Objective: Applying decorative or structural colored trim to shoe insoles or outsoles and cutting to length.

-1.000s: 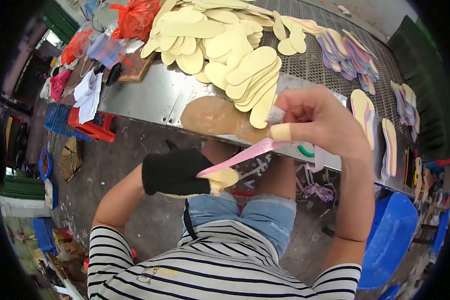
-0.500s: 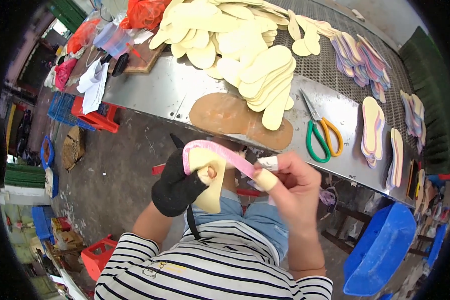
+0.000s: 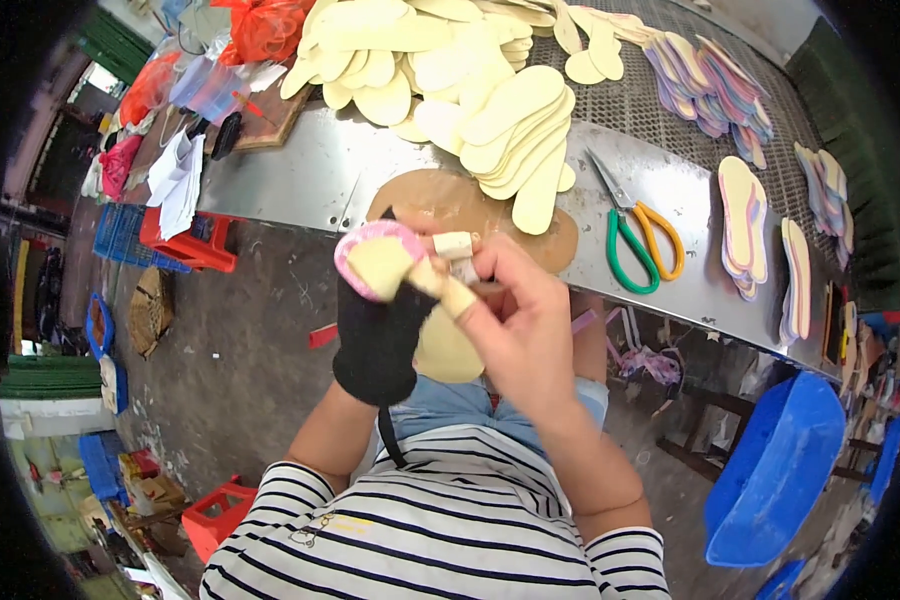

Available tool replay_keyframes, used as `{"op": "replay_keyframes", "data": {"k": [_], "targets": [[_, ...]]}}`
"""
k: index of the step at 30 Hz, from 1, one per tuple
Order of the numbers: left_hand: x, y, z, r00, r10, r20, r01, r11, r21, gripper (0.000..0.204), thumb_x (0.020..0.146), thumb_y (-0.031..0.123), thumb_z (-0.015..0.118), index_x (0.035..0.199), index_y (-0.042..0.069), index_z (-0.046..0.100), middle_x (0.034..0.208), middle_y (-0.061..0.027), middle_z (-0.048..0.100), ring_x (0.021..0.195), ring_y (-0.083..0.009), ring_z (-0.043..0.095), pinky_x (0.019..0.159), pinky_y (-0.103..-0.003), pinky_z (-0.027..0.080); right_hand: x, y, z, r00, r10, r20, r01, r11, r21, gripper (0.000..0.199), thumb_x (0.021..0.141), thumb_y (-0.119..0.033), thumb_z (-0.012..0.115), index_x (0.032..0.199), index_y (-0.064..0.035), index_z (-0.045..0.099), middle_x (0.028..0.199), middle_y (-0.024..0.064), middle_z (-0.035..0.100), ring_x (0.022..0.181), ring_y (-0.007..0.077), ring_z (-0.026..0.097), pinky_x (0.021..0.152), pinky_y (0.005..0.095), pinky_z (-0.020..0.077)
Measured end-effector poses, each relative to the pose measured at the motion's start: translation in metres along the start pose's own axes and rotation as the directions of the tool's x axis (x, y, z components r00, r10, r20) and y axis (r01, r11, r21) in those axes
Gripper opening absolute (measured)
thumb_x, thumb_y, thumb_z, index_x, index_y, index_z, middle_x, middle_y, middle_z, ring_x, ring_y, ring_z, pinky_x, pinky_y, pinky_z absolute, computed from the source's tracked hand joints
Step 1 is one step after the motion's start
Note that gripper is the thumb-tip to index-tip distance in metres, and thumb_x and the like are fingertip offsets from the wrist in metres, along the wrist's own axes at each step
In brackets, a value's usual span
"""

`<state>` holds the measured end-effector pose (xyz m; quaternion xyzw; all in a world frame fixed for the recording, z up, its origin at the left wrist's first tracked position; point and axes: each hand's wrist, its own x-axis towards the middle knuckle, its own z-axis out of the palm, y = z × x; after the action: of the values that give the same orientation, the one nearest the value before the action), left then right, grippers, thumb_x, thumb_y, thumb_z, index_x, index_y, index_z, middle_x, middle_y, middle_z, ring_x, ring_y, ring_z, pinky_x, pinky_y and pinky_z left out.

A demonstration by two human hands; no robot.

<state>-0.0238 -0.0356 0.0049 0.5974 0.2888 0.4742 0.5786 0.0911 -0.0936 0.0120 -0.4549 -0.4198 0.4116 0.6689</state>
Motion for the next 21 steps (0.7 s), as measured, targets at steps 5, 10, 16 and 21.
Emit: {"op": "replay_keyframes", "data": {"k": [5,10,16,21], "targets": [[0.017,0.017,-0.003,0.954,-0.287,-0.087,0.246,0.914,-0.322,0.023,0.090,0.019,0.056,0.105,0.001,0.054,0.094,-0.0088,0.063,0.075,-0.0143,0.060,0.065,-0.025,0.049,0.004,0.004,-0.014,0.997,0.072,-0.002,-0.072,0.997,0.009,0.011,0.080,0.003,0.064,0.091,0.0040,0.061,0.089,0.0012,0.057,0.077,0.0069,0.060,0.062,0.0183,0.0461],[0.016,0.017,-0.001,0.967,-0.226,-0.121,0.182,0.937,-0.297,0.021,0.091,0.018,0.056,0.105,0.002,0.059,0.092,-0.0058,0.064,0.071,-0.0091,0.057,0.060,-0.023,0.048,-0.003,0.007,-0.011,0.998,0.044,-0.043,-0.047,0.997,-0.058,0.010,0.078,0.002,0.067,0.087,0.0039,0.064,0.085,-0.0008,0.054,0.065,0.0013,0.051,0.054,0.0143,0.0378],[0.027,0.022,-0.003,0.954,-0.274,-0.120,0.241,0.942,-0.232,0.024,0.092,0.016,0.055,0.111,0.002,0.055,0.098,-0.0068,0.064,0.072,-0.0102,0.058,0.060,-0.024,0.048,0.006,0.013,-0.021,0.994,-0.023,0.108,0.049,0.969,-0.244,0.009,0.081,-0.002,0.064,0.080,0.0045,0.058,0.075,-0.0042,0.050,0.059,-0.0011,0.041,0.048,0.0158,0.0290],[0.019,-0.025,-0.006,0.981,-0.143,0.134,0.173,0.953,-0.248,0.031,0.090,0.018,0.055,0.116,0.001,0.052,0.106,-0.0076,0.061,0.091,-0.0119,0.057,0.080,-0.028,0.046,0.020,0.017,-0.019,0.999,0.023,0.043,-0.016,0.988,-0.151,0.011,0.082,-0.004,0.063,0.080,0.0043,0.057,0.070,-0.0051,0.050,0.057,-0.0006,0.042,0.048,0.0174,0.0299]]}}
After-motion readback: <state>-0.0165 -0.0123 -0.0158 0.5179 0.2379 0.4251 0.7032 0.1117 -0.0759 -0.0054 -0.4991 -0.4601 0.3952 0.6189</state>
